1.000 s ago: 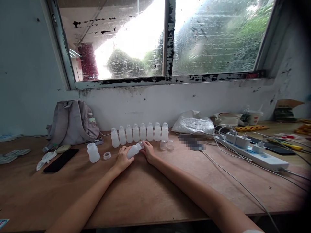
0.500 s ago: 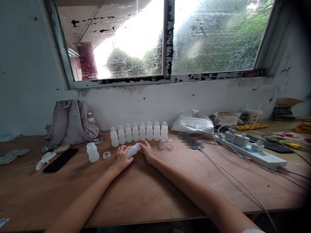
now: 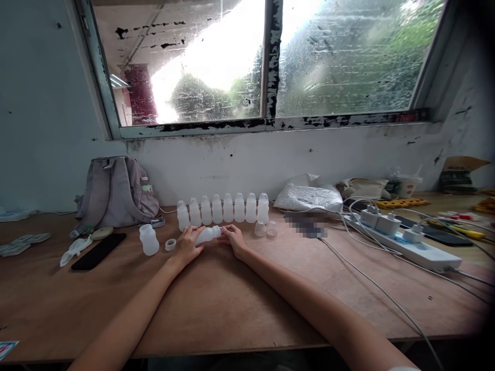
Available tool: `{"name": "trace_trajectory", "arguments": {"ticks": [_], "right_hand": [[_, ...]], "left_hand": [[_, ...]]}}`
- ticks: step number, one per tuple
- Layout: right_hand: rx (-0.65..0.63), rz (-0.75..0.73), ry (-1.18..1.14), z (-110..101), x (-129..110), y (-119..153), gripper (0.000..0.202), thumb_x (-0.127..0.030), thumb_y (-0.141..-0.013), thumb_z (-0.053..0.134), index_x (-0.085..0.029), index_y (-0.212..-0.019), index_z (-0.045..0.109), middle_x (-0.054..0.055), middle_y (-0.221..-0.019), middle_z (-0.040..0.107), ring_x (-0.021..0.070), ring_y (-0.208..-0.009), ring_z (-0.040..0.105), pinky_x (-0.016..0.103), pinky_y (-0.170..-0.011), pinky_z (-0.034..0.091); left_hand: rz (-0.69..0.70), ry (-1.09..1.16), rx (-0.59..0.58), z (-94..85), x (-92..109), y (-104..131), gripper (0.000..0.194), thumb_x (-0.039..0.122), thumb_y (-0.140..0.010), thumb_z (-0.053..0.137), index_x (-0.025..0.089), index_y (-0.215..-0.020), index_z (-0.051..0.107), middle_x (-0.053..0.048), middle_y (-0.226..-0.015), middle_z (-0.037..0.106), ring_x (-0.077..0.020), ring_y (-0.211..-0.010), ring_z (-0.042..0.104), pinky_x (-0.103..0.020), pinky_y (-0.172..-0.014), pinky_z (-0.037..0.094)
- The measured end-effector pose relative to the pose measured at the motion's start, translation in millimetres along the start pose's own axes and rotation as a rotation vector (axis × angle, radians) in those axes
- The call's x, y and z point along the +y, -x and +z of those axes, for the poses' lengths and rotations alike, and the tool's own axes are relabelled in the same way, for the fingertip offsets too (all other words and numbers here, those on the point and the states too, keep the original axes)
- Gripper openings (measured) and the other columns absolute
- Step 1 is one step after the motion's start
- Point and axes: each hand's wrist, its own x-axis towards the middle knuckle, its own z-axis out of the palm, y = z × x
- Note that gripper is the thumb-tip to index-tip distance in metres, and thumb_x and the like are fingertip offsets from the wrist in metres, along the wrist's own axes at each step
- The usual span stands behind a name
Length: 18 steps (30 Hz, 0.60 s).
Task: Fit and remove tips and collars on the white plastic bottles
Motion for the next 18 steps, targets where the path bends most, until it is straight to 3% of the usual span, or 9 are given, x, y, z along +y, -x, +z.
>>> {"name": "trace_trajectory", "arguments": {"ticks": [5,9,13,18], "right_hand": [[-0.066,-0.011,0.091,0.7,1.5,2.6,0.034,-0.047,-0.068,0.055,-0.018,-0.059,0.04,-0.007,-0.036,0.043,0.008,-0.026,0.039,0.019,-0.026,0.029],[-0.089,-0.042,0.156,1.5,3.4,3.1,0.041,-0.054,-0.067,0.052,-0.018,-0.052,0.039,-0.009,-0.032,0.033,0.0054,-0.021,0.03,0.018,-0.023,0.018],[-0.093,-0.071,0.225,2.4,3.8,4.0,0.041,-0.057,-0.071,0.044,-0.017,-0.058,0.043,-0.007,-0.037,0.039,0.0055,-0.024,0.034,0.018,-0.024,0.022],[-0.074,-0.084,0.199,1.9,3.6,4.3,0.033,-0.047,-0.068,0.054,-0.018,-0.078,0.043,-0.008,-0.052,0.048,0.0049,-0.028,0.042,0.015,-0.025,0.03]], "left_hand": [[0.022,-0.006,0.012,-3.0,-9.3,-0.5,0.051,0.015,-0.066,0.052,0.028,-0.115,0.046,-0.004,-0.1,0.046,-0.0218,-0.095,0.044,-0.035,-0.086,0.039],[0.026,0.035,0.033,-3.4,-11.2,-0.6,0.049,0.012,-0.066,0.052,0.027,-0.113,0.048,-0.004,-0.101,0.046,-0.0216,-0.096,0.044,-0.035,-0.088,0.038],[-0.003,0.052,0.024,-1.8,-9.2,-0.5,0.047,0.013,-0.068,0.052,0.025,-0.113,0.047,-0.005,-0.102,0.047,-0.0222,-0.097,0.045,-0.036,-0.088,0.038],[-0.007,0.076,0.022,2.6,-8.0,-0.2,0.044,0.022,-0.072,0.053,0.02,-0.114,0.042,-0.007,-0.103,0.051,-0.0236,-0.098,0.046,-0.039,-0.086,0.039]]}}
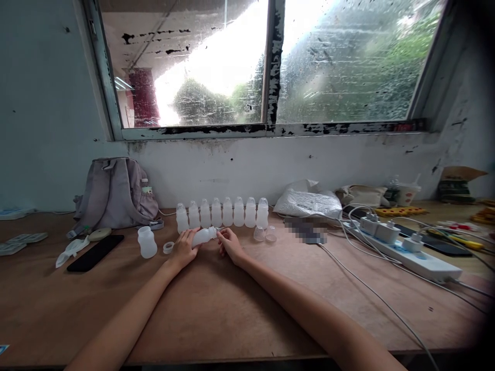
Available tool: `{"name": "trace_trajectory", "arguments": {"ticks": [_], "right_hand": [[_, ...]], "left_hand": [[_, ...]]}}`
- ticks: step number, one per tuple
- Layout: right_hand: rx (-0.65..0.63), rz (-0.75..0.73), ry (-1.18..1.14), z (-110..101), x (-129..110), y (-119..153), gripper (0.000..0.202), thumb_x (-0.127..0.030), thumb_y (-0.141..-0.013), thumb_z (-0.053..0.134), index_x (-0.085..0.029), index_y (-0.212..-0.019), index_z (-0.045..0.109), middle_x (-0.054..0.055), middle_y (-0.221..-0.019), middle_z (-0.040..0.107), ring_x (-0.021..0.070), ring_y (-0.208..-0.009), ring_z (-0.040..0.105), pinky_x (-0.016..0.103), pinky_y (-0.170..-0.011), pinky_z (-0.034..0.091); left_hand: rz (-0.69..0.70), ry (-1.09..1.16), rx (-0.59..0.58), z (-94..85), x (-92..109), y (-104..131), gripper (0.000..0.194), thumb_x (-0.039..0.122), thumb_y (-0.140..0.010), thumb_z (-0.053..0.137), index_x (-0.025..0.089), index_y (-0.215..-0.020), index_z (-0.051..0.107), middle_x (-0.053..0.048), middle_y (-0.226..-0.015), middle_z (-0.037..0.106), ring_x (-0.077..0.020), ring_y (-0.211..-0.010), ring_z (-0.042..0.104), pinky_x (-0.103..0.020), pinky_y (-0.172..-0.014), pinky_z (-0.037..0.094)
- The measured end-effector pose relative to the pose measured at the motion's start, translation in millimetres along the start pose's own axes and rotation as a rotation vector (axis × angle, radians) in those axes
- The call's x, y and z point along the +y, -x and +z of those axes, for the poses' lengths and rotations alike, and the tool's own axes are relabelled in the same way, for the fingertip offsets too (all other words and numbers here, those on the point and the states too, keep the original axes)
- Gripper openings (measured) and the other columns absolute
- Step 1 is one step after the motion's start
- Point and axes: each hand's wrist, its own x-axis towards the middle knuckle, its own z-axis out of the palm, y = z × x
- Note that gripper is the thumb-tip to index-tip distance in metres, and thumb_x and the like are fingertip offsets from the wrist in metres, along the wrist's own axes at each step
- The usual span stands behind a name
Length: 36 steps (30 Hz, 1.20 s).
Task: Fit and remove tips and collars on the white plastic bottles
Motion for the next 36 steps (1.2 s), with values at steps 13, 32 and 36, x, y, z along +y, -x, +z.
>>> {"name": "trace_trajectory", "arguments": {"ticks": [13,32,36], "right_hand": [[0.011,0.056,-0.136,-2.2,0.2,-4.1,0.024,-0.034,-0.069,0.056,-0.017,-0.084,0.047,-0.002,-0.063,0.054,0.0061,-0.036,0.048,0.02,-0.033,0.043],[0.006,0.044,-0.12,-2.2,0.8,-4.3,0.028,-0.032,-0.061,0.063,-0.014,-0.079,0.052,0.001,-0.066,0.057,0.0091,-0.045,0.053,0.02,-0.035,0.041],[0.009,0.035,-0.105,-2.1,1.2,-4.1,0.027,-0.037,-0.061,0.062,-0.014,-0.072,0.051,0.0,-0.061,0.056,0.0067,-0.039,0.048,0.019,-0.033,0.038]], "left_hand": [[0.143,-0.017,-0.031,-8.2,-5.4,-0.5,0.036,0.02,-0.074,0.05,0.02,-0.109,0.04,-0.006,-0.102,0.05,-0.0226,-0.095,0.048,-0.038,-0.084,0.041],[0.154,0.001,-0.098,-16.1,-11.9,-0.7,0.038,0.026,-0.075,0.05,0.021,-0.111,0.04,-0.006,-0.105,0.05,-0.0226,-0.097,0.048,-0.037,-0.083,0.041],[0.159,-0.002,-0.103,-18.9,-14.1,-1.4,0.038,0.025,-0.075,0.05,0.021,-0.112,0.039,-0.007,-0.105,0.05,-0.0226,-0.098,0.047,-0.038,-0.084,0.041]]}}
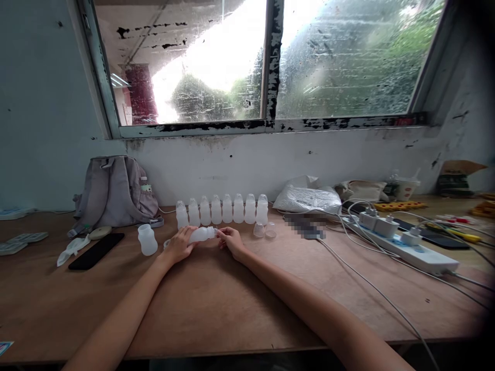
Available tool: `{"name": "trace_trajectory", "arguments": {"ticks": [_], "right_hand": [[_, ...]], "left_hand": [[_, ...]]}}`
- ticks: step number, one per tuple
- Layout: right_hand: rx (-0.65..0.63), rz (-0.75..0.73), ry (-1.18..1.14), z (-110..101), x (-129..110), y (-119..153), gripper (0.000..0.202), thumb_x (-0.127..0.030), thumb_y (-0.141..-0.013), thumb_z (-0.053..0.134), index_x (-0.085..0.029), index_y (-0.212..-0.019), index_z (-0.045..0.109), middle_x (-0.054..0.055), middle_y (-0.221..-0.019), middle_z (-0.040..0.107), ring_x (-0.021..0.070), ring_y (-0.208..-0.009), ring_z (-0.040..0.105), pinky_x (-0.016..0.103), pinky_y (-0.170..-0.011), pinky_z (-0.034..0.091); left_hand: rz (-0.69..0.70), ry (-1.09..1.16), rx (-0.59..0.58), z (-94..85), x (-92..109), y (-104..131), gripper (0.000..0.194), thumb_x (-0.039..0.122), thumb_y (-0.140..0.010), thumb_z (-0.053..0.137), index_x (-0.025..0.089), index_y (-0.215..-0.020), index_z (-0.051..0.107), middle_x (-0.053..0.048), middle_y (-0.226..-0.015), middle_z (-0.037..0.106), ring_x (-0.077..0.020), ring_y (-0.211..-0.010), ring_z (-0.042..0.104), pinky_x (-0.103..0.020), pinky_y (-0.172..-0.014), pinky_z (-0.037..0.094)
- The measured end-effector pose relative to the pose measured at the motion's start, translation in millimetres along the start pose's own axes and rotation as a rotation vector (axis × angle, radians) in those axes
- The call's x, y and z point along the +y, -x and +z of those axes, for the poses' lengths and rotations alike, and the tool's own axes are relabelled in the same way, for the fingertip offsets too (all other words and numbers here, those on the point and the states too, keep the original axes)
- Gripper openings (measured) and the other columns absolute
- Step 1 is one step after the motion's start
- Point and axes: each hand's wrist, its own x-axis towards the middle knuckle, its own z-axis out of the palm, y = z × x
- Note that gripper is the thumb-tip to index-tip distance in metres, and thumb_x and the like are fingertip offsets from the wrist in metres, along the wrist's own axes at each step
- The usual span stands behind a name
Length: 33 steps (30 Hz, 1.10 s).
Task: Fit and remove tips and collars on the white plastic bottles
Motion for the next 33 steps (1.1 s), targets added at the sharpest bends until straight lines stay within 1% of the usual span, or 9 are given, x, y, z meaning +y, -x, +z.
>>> {"name": "trace_trajectory", "arguments": {"ticks": [6,11,15,19,24,26,28,31,33], "right_hand": [[-0.035,0.004,0.014,-0.7,-1.9,3.0,0.03,-0.042,-0.068,0.054,-0.016,-0.056,0.044,-0.006,-0.044,0.044,0.0044,-0.029,0.037,0.017,-0.027,0.027],[-0.092,0.033,0.008,-2.0,-2.9,2.4,0.032,-0.039,-0.07,0.051,-0.017,-0.051,0.039,-0.006,-0.043,0.041,0.0046,-0.028,0.035,0.017,-0.026,0.024],[-0.085,0.043,-0.01,-0.5,-6.9,3.2,0.025,-0.04,-0.069,0.054,-0.017,-0.075,0.048,-0.002,-0.065,0.051,0.0071,-0.042,0.048,0.017,-0.031,0.036],[-0.197,0.078,-0.052,-3.0,-14.8,5.5,0.047,-0.028,-0.063,0.064,-0.024,-0.106,0.044,0.002,-0.086,0.054,0.0119,-0.062,0.058,0.02,-0.045,0.047],[-0.358,0.175,-0.125,-12.0,-21.0,3.0,0.036,-0.019,-0.061,0.067,-0.017,-0.093,0.051,0.003,-0.078,0.057,0.0139,-0.066,0.06,0.024,-0.055,0.05],[-0.37,0.216,-0.119,-14.4,-21.3,0.9,0.032,-0.019,-0.06,0.068,-0.015,-0.086,0.051,0.002,-0.07,0.058,0.0127,-0.061,0.059,0.023,-0.052,0.05],[-0.365,0.25,-0.088,-15.6,-20.7,-0.9,0.026,-0.024,-0.062,0.068,-0.014,-0.078,0.05,0.002,-0.061,0.058,0.0109,-0.052,0.057,0.021,-0.046,0.048],[-0.343,0.265,-0.059,-16.4,-19.1,-2.6,0.027,-0.034,-0.065,0.064,-0.014,-0.068,0.047,0.0,-0.053,0.055,0.0087,-0.042,0.052,0.018,-0.036,0.042],[-0.331,0.259,-0.059,-16.8,-18.0,-3.0,0.028,-0.038,-0.066,0.063,-0.014,-0.067,0.047,-0.002,-0.05,0.054,0.0078,-0.039,0.05,0.016,-0.033,0.039]], "left_hand": [[0.067,0.025,-0.011,-6.5,0.2,0.3,0.039,0.026,-0.076,0.049,0.02,-0.113,0.039,-0.007,-0.106,0.05,-0.0221,-0.099,0.047,-0.038,-0.086,0.04],[0.041,0.1,-0.022,-6.4,3.8,1.1,0.039,0.029,-0.074,0.05,0.02,-0.112,0.042,-0.007,-0.105,0.052,-0.0217,-0.099,0.048,-0.036,-0.086,0.04],[-0.154,0.231,-0.032,-5.1,7.0,-1.9,0.035,0.038,-0.073,0.05,0.018,-0.102,0.052,-0.005,-0.092,0.059,-0.0203,-0.083,0.055,-0.032,-0.076,0.043],[-0.372,0.511,-0.118,-2.5,7.9,-6.1,0.037,0.045,-0.075,0.042,0.014,-0.082,0.061,-0.001,-0.069,0.06,-0.0147,-0.062,0.055,-0.023,-0.056,0.043],[-0.422,0.647,-0.234,1.2,5.6,-6.6,0.046,0.048,-0.077,0.035,0.01,-0.081,0.061,0.0,-0.054,0.057,-0.012,-0.046,0.05,-0.02,-0.039,0.036],[-0.402,0.627,-0.231,0.4,6.8,-5.3,0.043,0.048,-0.075,0.039,0.012,-0.083,0.062,-0.002,-0.062,0.061,-0.0135,-0.053,0.054,-0.021,-0.044,0.04],[-0.32,0.511,-0.155,-1.0,9.8,-3.3,0.039,0.047,-0.072,0.046,0.014,-0.088,0.061,-0.003,-0.076,0.063,-0.0161,-0.065,0.057,-0.024,-0.055,0.045],[-0.071,0.219,0.014,-2.2,14.3,-0.2,0.042,0.044,-0.072,0.051,0.017,-0.104,0.055,-0.006,-0.095,0.061,-0.0201,-0.085,0.057,-0.03,-0.076,0.045],[0.088,0.068,0.066,-2.5,14.8,0.9,0.043,0.041,-0.075,0.048,0.018,-0.111,0.05,-0.008,-0.102,0.058,-0.0211,-0.093,0.054,-0.033,-0.083,0.042]]}}
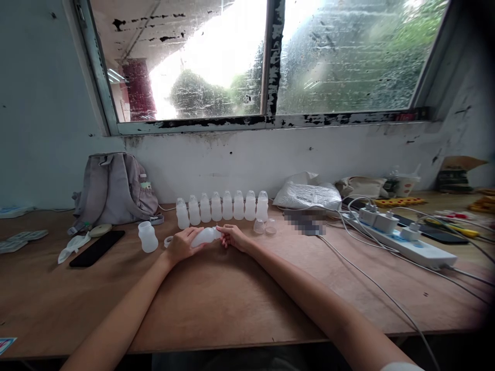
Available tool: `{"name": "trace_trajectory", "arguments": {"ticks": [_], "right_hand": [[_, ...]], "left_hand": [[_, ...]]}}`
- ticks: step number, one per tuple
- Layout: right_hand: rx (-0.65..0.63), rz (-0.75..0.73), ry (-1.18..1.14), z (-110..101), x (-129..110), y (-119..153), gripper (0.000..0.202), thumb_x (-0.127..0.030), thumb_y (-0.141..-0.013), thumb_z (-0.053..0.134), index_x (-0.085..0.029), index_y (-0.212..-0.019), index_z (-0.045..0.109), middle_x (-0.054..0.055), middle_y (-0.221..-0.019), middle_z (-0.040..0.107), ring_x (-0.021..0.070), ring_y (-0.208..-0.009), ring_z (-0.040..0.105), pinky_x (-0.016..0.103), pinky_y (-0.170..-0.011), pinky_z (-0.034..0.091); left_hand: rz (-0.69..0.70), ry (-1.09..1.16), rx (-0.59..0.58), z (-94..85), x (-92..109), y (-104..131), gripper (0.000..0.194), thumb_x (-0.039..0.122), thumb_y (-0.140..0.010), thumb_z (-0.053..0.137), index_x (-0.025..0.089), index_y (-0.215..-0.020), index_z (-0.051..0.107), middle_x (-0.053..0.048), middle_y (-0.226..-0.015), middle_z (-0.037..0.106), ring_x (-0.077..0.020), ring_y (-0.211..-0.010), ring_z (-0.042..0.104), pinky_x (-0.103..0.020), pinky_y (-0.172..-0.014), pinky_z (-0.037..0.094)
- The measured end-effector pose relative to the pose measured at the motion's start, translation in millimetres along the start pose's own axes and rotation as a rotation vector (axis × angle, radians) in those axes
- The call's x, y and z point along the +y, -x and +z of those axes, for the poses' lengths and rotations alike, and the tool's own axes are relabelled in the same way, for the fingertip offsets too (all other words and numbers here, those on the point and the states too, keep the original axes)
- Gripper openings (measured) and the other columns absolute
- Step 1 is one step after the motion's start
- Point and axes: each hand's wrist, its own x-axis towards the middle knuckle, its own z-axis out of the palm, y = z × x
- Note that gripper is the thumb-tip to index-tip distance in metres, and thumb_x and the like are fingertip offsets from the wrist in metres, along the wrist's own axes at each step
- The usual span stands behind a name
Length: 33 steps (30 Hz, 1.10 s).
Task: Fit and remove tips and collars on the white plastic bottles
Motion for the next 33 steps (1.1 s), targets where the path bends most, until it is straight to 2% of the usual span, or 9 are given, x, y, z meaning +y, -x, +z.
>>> {"name": "trace_trajectory", "arguments": {"ticks": [3,6,9,12,16,19,25,30,33], "right_hand": [[0.008,-0.003,0.033,-0.2,1.9,-0.3,0.032,-0.045,-0.068,0.058,-0.013,-0.068,0.05,-0.003,-0.045,0.051,0.0068,-0.033,0.045,0.016,-0.029,0.034],[0.049,-0.024,0.119,0.5,4.4,-1.2,0.04,-0.052,-0.07,0.052,-0.013,-0.063,0.051,-0.004,-0.038,0.046,0.0056,-0.027,0.037,0.016,-0.024,0.027],[0.08,-0.028,0.16,1.8,6.0,-2.5,0.043,-0.055,-0.07,0.049,-0.014,-0.058,0.047,-0.004,-0.035,0.044,0.0056,-0.025,0.036,0.016,-0.023,0.026],[0.054,-0.025,0.123,4.1,5.0,-1.8,0.039,-0.054,-0.07,0.05,-0.015,-0.069,0.047,-0.002,-0.047,0.053,0.0073,-0.031,0.045,0.017,-0.027,0.036],[0.003,-0.062,0.06,7.5,0.7,2.9,0.044,-0.037,-0.063,0.066,-0.019,-0.096,0.044,0.0,-0.069,0.058,0.0101,-0.044,0.056,0.022,-0.038,0.047],[-0.045,-0.09,0.053,7.8,-0.1,4.6,0.048,-0.027,-0.06,0.07,-0.018,-0.101,0.048,0.0,-0.07,0.058,0.0111,-0.051,0.058,0.024,-0.046,0.051],[0.021,-0.058,0.054,4.0,5.4,-1.7,0.03,-0.035,-0.068,0.061,-0.011,-0.084,0.056,0.002,-0.058,0.057,0.0086,-0.041,0.051,0.018,-0.034,0.042],[0.031,-0.003,0.064,4.3,5.5,-5.9,0.035,-0.045,-0.072,0.052,-0.01,-0.072,0.055,0.003,-0.051,0.056,0.0073,-0.031,0.044,0.017,-0.026,0.031],[0.072,0.014,0.065,5.2,5.8,-8.2,0.039,-0.048,-0.074,0.046,-0.011,-0.063,0.052,0.0,-0.043,0.05,0.0064,-0.027,0.04,0.017,-0.026,0.027]], "left_hand": [[0.15,-0.138,0.003,-1.6,-2.7,0.0,0.037,0.035,-0.08,0.045,0.02,-0.114,0.047,-0.009,-0.104,0.057,-0.0208,-0.097,0.052,-0.036,-0.086,0.041],[0.214,-0.186,0.006,-3.4,-4.9,-0.6,0.035,0.03,-0.081,0.044,0.023,-0.115,0.046,-0.007,-0.106,0.056,-0.0206,-0.101,0.05,-0.037,-0.088,0.04],[0.169,-0.14,0.033,-1.9,-3.4,-0.6,0.036,0.032,-0.079,0.046,0.022,-0.114,0.045,-0.007,-0.106,0.056,-0.0201,-0.099,0.051,-0.036,-0.088,0.04],[0.037,-0.066,0.052,1.4,-1.6,-0.7,0.04,0.036,-0.077,0.049,0.02,-0.113,0.045,-0.007,-0.101,0.056,-0.0197,-0.095,0.053,-0.034,-0.085,0.042],[-0.05,0.005,0.03,3.0,-4.5,-0.5,0.04,0.036,-0.075,0.051,0.021,-0.111,0.045,-0.005,-0.099,0.055,-0.019,-0.094,0.053,-0.033,-0.084,0.043],[-0.018,0.032,0.0,4.1,-8.2,0.1,0.041,0.036,-0.074,0.052,0.022,-0.111,0.044,-0.004,-0.102,0.053,-0.0181,-0.096,0.051,-0.032,-0.086,0.042],[0.073,-0.053,-0.017,8.0,-4.4,-2.3,0.036,0.033,-0.078,0.047,0.022,-0.113,0.044,-0.006,-0.102,0.052,-0.02,-0.096,0.05,-0.037,-0.085,0.042],[0.15,-0.185,0.007,9.2,1.6,-3.1,0.033,0.023,-0.081,0.042,0.022,-0.114,0.044,-0.008,-0.105,0.051,-0.0216,-0.099,0.046,-0.04,-0.087,0.039],[0.217,-0.254,0.024,12.9,4.3,-0.5,0.028,0.017,-0.082,0.039,0.026,-0.106,0.05,-0.005,-0.108,0.05,-0.0224,-0.103,0.043,-0.041,-0.088,0.037]]}}
